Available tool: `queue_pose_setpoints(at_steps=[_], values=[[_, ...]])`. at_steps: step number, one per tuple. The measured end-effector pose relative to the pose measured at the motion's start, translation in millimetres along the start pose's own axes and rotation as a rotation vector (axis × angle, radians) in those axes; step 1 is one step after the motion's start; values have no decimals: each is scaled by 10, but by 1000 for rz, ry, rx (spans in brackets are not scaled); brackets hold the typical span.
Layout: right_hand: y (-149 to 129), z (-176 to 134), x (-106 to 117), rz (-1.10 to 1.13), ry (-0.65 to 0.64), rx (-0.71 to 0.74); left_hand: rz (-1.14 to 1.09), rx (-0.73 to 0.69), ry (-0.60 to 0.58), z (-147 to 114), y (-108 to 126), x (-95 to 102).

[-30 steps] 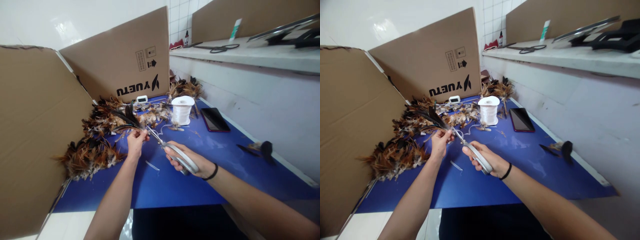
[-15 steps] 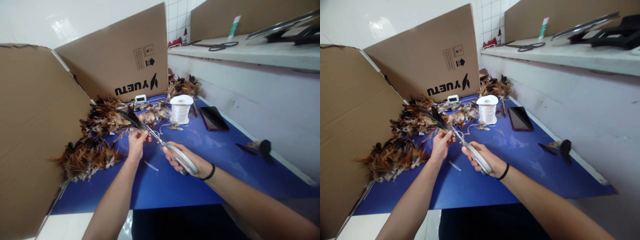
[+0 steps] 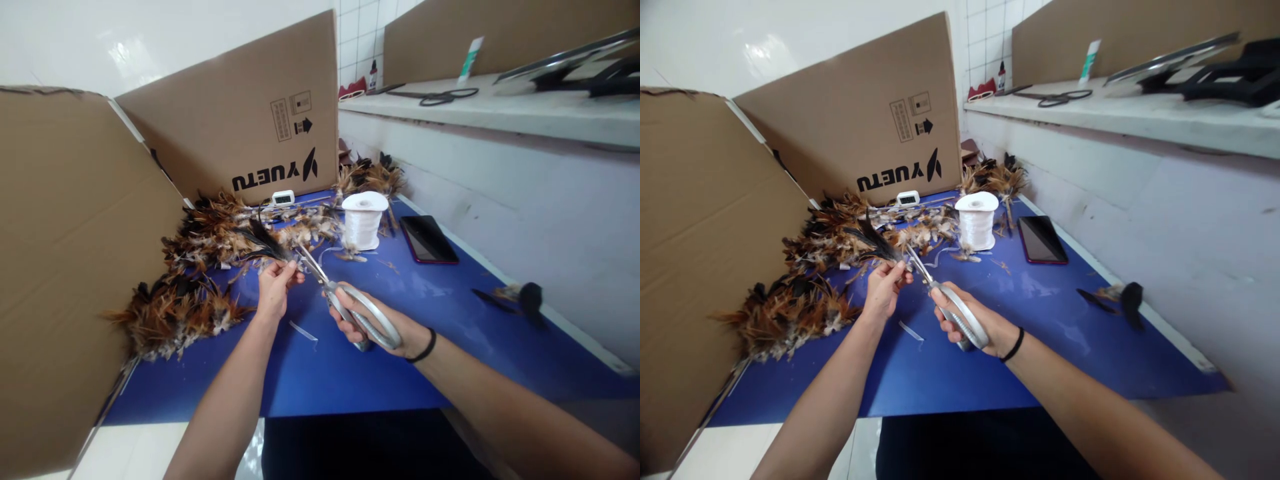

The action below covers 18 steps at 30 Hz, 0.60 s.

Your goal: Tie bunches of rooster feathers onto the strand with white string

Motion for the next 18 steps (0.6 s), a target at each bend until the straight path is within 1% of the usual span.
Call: queue_pose_setpoints(at_steps=[5, 10, 14, 18], values=[[-22, -10, 54, 9, 4, -37, 5, -9, 1, 23, 10, 16], [-46, -26, 125, -42, 22, -44, 30, -54, -33, 38, 13, 21], [-25, -38, 99, -41, 27, -77, 81, -135, -31, 20, 31, 21], [-34, -33, 32, -45, 24, -76, 150, -204, -13, -5, 52, 9]])
Point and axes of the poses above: each hand's wrist, its own z-axis towards the middle knuckle, its own x-axis out of the back of the hand, y = z × x, the point moved 8 cm from there along z, towards the middle knuckle, and after that the axes turned 11 degrees about y, right-handed, at the moved point
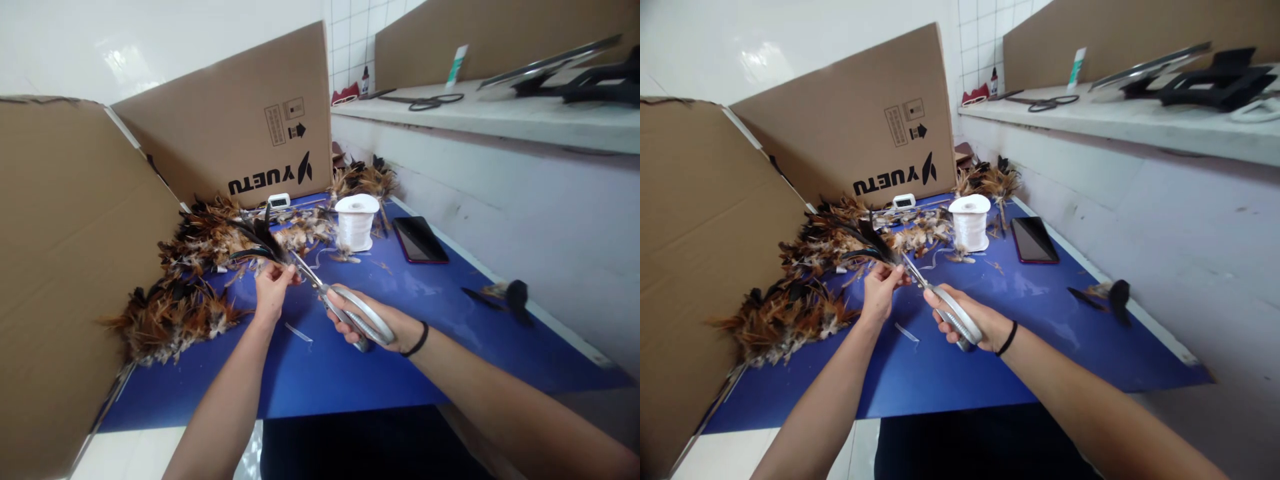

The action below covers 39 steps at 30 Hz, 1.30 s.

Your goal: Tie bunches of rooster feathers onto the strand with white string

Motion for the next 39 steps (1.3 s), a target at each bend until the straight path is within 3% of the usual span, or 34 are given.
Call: queue_pose_setpoints(at_steps=[31, 34, 39], values=[[-93, 6, -7, -85, 21, 105, -12, 57, -34, -21, -21, -26], [-204, -25, 137, -258, 78, 134, -27, 76, -19, 41, -50, 28], [-495, -215, 428, -872, 213, 402, -7, 101, 29, 139, -95, 142]])
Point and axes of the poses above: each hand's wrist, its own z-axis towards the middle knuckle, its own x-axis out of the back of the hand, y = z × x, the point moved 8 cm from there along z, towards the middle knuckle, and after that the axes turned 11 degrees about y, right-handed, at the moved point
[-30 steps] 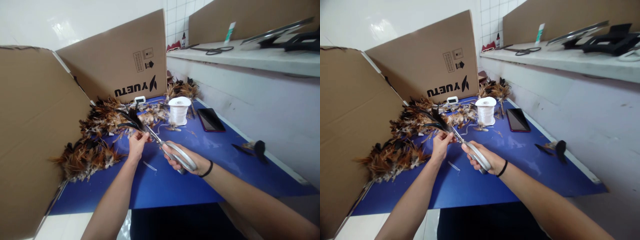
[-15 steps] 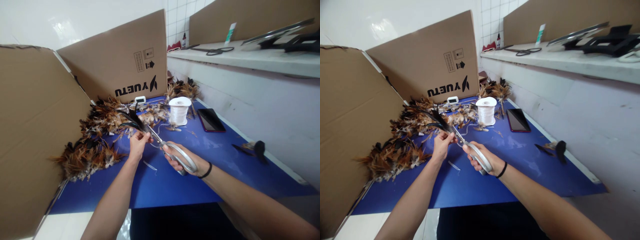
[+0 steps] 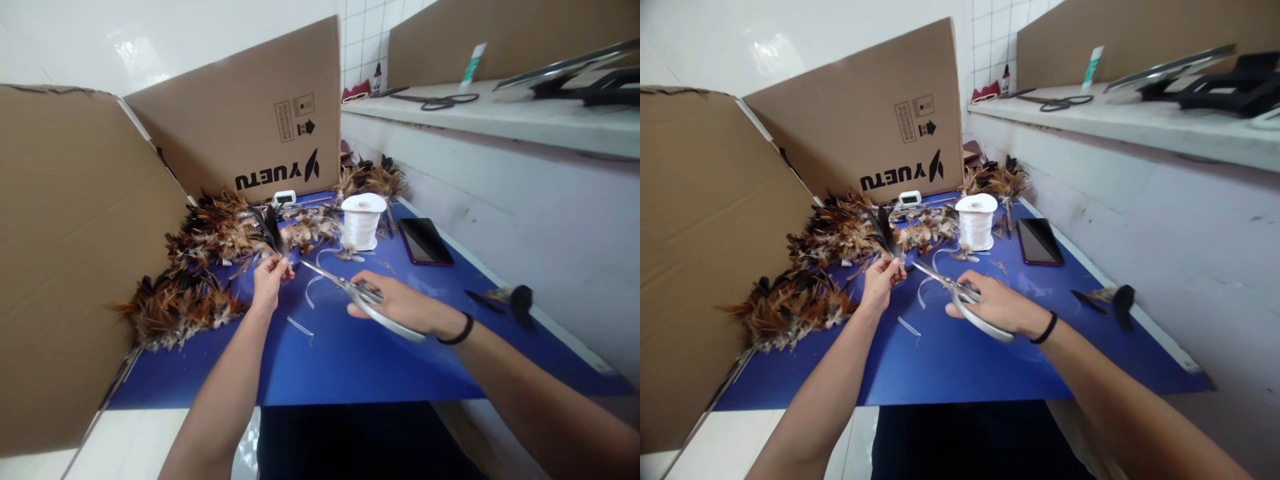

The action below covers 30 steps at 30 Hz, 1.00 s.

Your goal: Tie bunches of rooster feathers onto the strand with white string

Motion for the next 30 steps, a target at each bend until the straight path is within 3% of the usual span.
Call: queue_pose_setpoints(at_steps=[7, 14, 17, 19, 22, 27, 30], values=[[121, -269, 144, -556, 68, 62, 121, -127, 29, -8, 84, 48], [220, -348, 103, -784, 88, 141, 212, -222, -22, -233, 458, -112], [263, -356, 109, -837, 105, 187, 269, -279, -57, -427, 680, -49], [259, -367, 113, -863, 143, 250, 339, -295, -47, -580, 778, 127], [247, -394, 104, -894, 191, 333, 464, -284, 10, -804, 838, 582], [223, -448, 86, -931, 276, 469, 664, -241, 253, -998, 875, 1578], [243, -469, 77, -953, 308, 517, 849, -236, 398, -990, 909, 1998]])
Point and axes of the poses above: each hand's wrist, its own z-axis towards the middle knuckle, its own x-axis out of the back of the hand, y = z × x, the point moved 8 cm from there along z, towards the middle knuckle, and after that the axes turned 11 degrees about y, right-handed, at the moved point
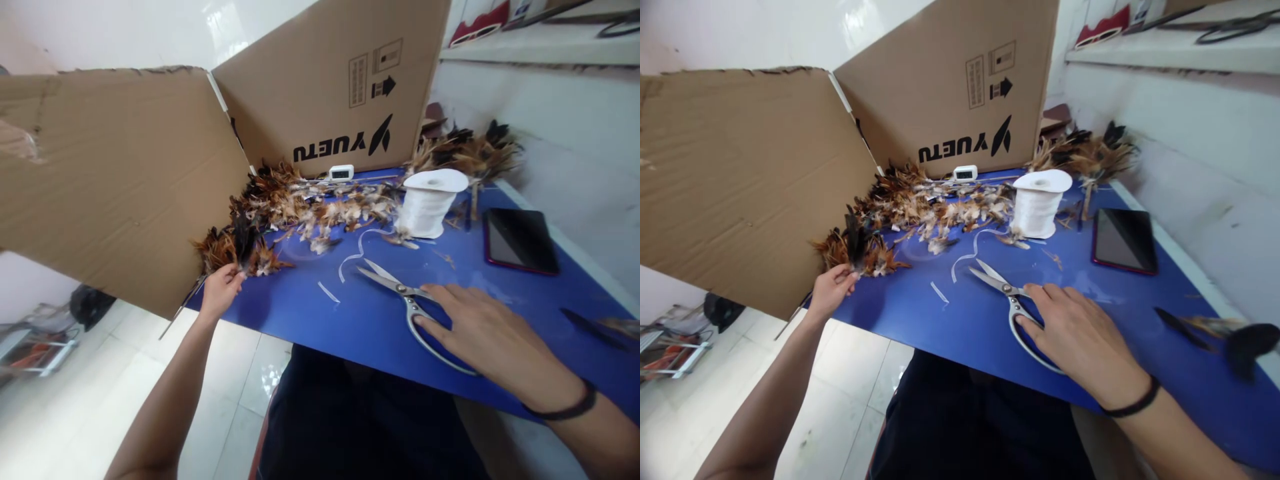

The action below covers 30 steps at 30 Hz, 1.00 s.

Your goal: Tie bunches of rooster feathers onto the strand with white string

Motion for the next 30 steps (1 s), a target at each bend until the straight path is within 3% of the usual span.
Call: queue_pose_setpoints(at_steps=[3, 10, 13, 18, 23, 24, 27, 30], values=[[2, -26, 1, -25, 25, 2, 192, -57, 73, 117, -105, 62], [-55, -109, 74, -50, 61, -22, 525, -183, 42, 213, -122, -263], [-62, -162, 99, -29, 60, -42, 563, -220, 75, 149, -36, -271], [-33, -222, 195, 38, 144, -72, 542, -413, 234, -193, 234, -39], [-97, -374, 575, 141, 453, -44, 474, -591, 358, -849, 165, 237], [-132, -437, 672, 176, 522, -26, 452, -664, 349, -1026, 121, 243], [-272, -704, 893, 230, 703, 59, 377, -815, 155, -1549, -121, 81], [-387, -992, 802, 253, 707, 107, 359, -718, -192, -1918, -528, -299]])
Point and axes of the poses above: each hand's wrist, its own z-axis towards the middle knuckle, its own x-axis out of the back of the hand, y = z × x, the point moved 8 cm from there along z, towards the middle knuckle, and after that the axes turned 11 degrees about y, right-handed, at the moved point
